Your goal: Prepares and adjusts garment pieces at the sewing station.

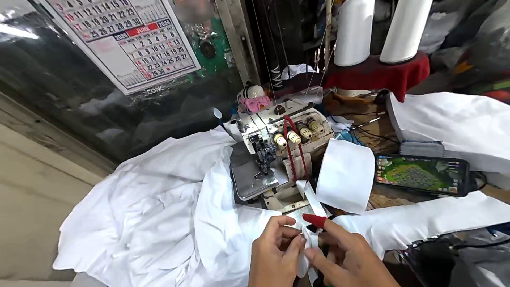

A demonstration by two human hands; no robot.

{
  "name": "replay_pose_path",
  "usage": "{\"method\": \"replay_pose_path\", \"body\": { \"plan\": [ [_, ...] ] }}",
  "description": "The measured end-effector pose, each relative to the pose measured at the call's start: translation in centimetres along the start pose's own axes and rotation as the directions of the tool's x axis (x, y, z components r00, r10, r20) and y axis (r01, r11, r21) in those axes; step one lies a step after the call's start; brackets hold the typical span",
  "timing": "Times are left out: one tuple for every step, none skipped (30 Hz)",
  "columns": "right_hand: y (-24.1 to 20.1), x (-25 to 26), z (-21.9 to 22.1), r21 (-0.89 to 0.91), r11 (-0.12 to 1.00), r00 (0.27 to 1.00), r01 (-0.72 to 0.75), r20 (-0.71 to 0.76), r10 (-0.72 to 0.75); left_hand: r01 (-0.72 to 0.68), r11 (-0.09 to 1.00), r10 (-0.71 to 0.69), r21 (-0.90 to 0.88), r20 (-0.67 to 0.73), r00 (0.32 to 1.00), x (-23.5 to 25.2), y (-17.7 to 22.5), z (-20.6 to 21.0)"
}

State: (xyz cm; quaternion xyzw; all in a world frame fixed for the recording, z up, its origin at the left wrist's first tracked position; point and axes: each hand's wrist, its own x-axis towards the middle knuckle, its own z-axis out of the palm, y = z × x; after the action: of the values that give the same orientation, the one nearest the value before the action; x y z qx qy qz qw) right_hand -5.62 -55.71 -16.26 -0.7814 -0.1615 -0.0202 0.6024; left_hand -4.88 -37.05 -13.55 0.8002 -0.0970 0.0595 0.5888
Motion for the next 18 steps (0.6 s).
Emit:
{"method": "replay_pose_path", "body": {
  "plan": [
    [0.3,0.2,0.1,0.004,1.0,1.0,-0.004,-0.014,0.004,-0.003,1.0,0.003,-0.002,0.015,1.0,0.1,-0.1,0.0],
    [0.6,0.5,0.2,0.019,1.0,1.0,-0.01,-0.03,0.01,-0.002,1.0,0.002,-0.004,0.033,0.999,0.2,-0.1,-0.1],
    [0.7,0.7,0.1,0.057,0.998,0.999,-0.025,-0.029,0.027,0.001,1.0,0.0,-0.013,0.05,0.999,0.2,0.1,-0.2],
    [0.5,0.9,-0.2,0.099,0.994,0.999,-0.05,-0.007,0.051,0.002,1.0,-0.001,-0.028,0.067,0.998,0.2,0.3,-0.4],
    [0.2,1.0,-0.5,0.136,0.988,0.997,-0.075,0.025,0.072,0.0,0.999,0.004,-0.047,0.078,0.997,0.1,0.4,-0.6],
    [0.0,1.0,-0.7,0.165,0.982,0.995,-0.09,0.051,0.082,-0.013,0.998,0.018,-0.059,0.08,0.997,0.0,0.5,-0.7],
    [-0.2,0.9,-0.7,0.183,0.979,0.995,-0.091,0.06,0.081,-0.036,0.998,0.04,-0.06,0.068,0.997,-0.1,0.4,-0.6],
    [-0.4,0.9,-0.6,0.185,0.979,0.995,-0.089,0.054,0.08,-0.061,0.997,0.064,-0.045,0.049,0.997,-0.3,0.4,-0.5],
    [-0.5,0.8,-0.4,0.176,0.981,0.996,-0.086,0.028,0.083,-0.082,0.997,0.082,-0.009,0.025,0.996,-0.5,0.4,-0.3],
    [-0.5,0.8,-0.2,0.163,0.983,0.996,-0.082,-0.008,0.085,-0.1,0.994,0.101,0.049,-0.001,0.995,-0.9,0.4,0.0],
    [-0.5,0.7,0.0,0.141,0.987,0.995,-0.078,-0.045,0.085,-0.113,0.986,0.118,0.126,-0.029,0.993,-1.4,0.5,0.2],
    [-0.7,0.5,0.2,0.125,0.989,0.994,-0.08,-0.07,0.09,-0.111,0.971,0.126,0.21,-0.059,0.99,-2.1,0.5,0.5],
    [-1.0,0.3,0.3,0.127,0.988,0.991,-0.09,-0.086,0.101,-0.102,0.955,0.131,0.278,-0.089,0.987,-2.8,0.4,0.7],
    [-1.4,0.0,0.5,0.143,0.985,0.988,-0.1,-0.102,0.115,-0.093,0.946,0.136,0.31,-0.118,0.984,-3.4,0.2,1.1],
    [-1.8,-0.3,0.7,0.176,0.978,0.983,-0.114,-0.122,0.137,-0.088,0.947,0.139,0.309,-0.146,0.98,-3.8,-0.2,1.5],
    [-2.1,-0.6,1.1,0.241,0.961,0.975,-0.137,-0.136,0.174,-0.084,0.955,0.136,0.284,-0.17,0.976,-4.2,-0.6,2.0],
    [-2.3,-0.9,1.5,0.339,0.927,0.966,-0.159,-0.142,0.217,-0.077,0.969,0.122,0.233,-0.187,0.975,-4.6,-0.8,2.5],
    [-2.4,-1.3,1.9,0.444,0.877,0.954,-0.182,-0.137,0.267,-0.059,0.987,0.087,0.149,-0.191,0.978,-5.0,-0.8,2.9]
  ]
}}
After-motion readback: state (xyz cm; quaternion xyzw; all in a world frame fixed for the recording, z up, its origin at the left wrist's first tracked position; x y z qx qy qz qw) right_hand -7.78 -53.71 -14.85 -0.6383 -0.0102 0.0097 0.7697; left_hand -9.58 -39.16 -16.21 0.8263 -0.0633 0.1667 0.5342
